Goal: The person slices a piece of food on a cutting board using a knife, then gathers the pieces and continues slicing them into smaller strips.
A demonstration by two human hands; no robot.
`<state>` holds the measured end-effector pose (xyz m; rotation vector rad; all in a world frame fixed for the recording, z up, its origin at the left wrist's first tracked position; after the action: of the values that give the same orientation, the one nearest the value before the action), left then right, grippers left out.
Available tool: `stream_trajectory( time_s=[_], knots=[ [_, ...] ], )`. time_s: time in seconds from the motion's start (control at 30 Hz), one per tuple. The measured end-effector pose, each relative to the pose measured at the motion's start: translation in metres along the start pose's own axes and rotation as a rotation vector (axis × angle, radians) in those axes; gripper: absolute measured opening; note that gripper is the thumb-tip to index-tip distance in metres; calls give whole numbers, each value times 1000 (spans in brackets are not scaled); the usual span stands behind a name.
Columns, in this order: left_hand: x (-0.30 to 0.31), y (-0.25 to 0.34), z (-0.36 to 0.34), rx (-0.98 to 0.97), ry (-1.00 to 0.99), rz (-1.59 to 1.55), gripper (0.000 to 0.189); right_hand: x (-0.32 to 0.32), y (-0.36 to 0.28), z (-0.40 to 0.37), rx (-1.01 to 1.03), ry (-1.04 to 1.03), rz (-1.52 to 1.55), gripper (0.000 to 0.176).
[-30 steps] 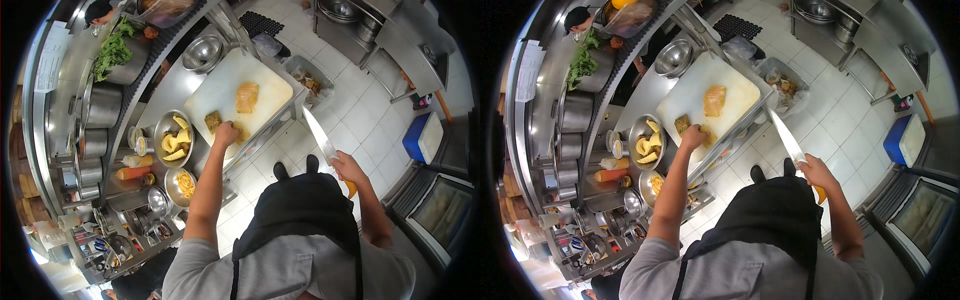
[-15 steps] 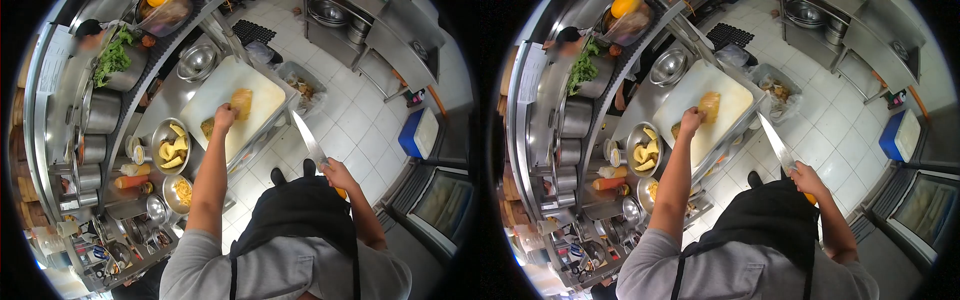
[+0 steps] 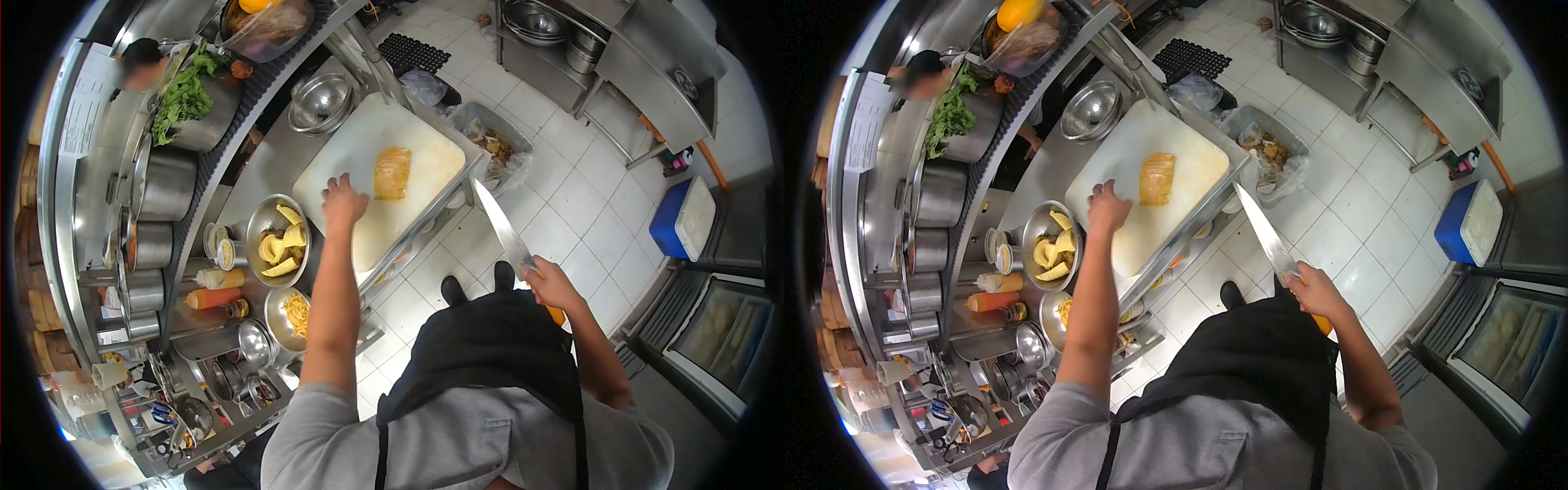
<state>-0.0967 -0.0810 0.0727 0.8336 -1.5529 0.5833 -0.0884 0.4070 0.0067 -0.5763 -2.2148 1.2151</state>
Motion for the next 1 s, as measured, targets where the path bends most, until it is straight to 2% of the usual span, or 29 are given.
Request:
stream_trajectory(
  time_s=[0.07, 0.17, 0.3, 0.47, 0.57, 0.63, 0.67, 0.77, 0.9, 1.0],
  knots=[
    [-12, -23, -1, -176, 50, 225, 70, -5, -12, 7, 25, -27, -6, 34],
    [-37, -53, 4, -175, -171, 77, 77, -21, -27, 27, 76, -92, -42, 35],
    [-26, -33, -30, -147, -165, 55, 78, -49, -52, 64, 199, -181, -157, 35],
    [-35, -4, -77, -193, -239, 7, 85, -89, -79, 92, 242, -308, -124, 33],
    [-32, -27, -68, -261, -127, -245, 79, -111, -85, 106, 231, -364, -106, 34],
    [-20, -42, -51, -109, 53, -359, 69, -122, -83, 113, 196, -381, -60, 35],
    [-17, -51, -45, -28, 143, -412, 65, -130, -77, 120, 262, -365, -111, 37],
    [-33, -50, -28, -9, 310, -277, 57, -140, -70, 123, 152, -412, -17, 38],
    [-57, -33, -24, 67, 264, -77, 57, -143, -69, 128, 187, -425, -8, 38],
    [-69, -40, -20, 66, 212, -104, 57, -145, -65, 131, 168, -448, 41, 38]
  ],
)
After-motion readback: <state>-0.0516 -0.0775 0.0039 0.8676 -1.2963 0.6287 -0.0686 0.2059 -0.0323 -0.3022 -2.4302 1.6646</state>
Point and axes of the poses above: each hand's wrist, its own z-axis towards the middle knuckle, its own x-axis out of the back of the hand, y = z × x, the point moved 10 cm from there along z, towards the middle knuckle, and after that the axes turned 11 degrees about x, right-handed, at the moved point
